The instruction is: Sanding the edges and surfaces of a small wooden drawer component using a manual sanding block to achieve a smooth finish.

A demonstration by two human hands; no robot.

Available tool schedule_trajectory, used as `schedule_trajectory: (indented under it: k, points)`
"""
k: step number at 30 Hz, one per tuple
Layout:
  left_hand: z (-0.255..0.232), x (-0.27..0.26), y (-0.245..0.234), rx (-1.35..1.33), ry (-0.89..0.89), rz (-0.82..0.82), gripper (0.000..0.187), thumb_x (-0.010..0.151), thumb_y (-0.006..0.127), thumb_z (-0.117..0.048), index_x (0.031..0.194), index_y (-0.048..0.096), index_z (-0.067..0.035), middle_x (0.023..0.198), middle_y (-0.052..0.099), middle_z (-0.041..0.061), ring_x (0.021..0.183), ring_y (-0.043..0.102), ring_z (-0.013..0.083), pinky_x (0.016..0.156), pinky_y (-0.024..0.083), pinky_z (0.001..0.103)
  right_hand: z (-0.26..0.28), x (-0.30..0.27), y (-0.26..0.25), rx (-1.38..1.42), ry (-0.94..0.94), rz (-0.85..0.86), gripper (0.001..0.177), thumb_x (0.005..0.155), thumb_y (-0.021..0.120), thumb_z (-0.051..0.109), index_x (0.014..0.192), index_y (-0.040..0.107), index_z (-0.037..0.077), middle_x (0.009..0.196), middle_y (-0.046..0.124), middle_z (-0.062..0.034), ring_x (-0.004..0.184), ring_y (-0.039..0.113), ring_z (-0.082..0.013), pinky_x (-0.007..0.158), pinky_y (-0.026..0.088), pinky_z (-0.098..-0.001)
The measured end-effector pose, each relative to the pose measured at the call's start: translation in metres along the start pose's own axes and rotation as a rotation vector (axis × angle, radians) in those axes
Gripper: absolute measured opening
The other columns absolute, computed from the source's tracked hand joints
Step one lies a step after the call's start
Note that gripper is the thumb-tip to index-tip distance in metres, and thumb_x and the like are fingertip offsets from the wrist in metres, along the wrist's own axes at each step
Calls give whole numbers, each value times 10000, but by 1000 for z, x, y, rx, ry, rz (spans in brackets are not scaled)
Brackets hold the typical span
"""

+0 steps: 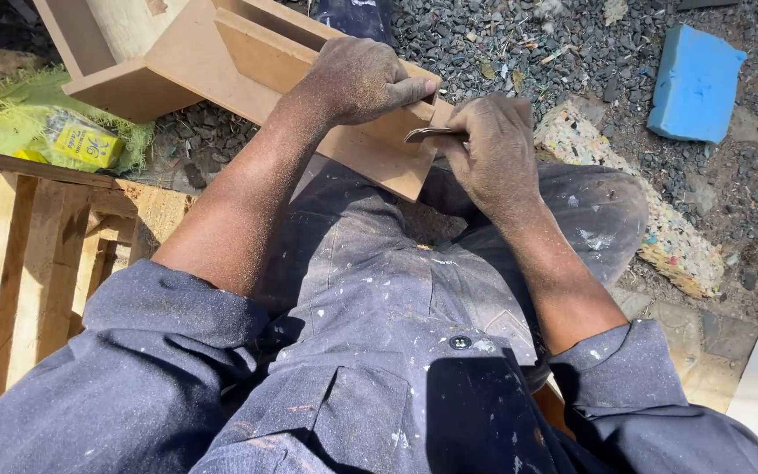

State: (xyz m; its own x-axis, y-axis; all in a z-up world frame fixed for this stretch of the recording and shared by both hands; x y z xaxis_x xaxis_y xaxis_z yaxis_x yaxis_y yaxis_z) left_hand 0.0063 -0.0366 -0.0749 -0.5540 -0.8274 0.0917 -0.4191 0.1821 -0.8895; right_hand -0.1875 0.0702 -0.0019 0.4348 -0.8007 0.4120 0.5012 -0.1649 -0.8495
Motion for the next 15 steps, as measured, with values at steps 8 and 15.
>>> schedule_trajectory:
  k: [8, 15]
  points:
    - [-3, 2, 4, 63, 25, 43, 792, 1059, 379, -772, 737, 793, -179, 642, 680, 58, 576, 639, 305, 609, 477, 499, -14, 4, -2, 149, 77, 49, 259, 947, 856, 150, 899, 620, 54, 788, 599, -56, 715, 508, -180, 697, 344, -329]
    - [-10, 2, 4, 34, 13, 78, 733, 1046, 418, -740, 787, 831, -192, 645, 703, 72, 594, 664, 326, 667, 489, 520, -19, 16, -69, 56, 318, -159, 611, 1003, 900, -36, 1158, 316, 58, 1041, 569, -214, 793, 709, -299, 584, 692, -362]
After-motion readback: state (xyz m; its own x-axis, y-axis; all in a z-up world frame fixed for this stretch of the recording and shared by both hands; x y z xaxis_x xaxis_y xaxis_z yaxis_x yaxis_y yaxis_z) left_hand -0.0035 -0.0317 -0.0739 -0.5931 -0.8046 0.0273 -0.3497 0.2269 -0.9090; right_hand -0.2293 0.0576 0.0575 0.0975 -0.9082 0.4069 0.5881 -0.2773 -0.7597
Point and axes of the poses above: each hand's wrist, its own x-axis towards the middle knuckle, its own y-axis out of the palm, z = x × y, the point moved 2 cm from there along x, towards the middle knuckle
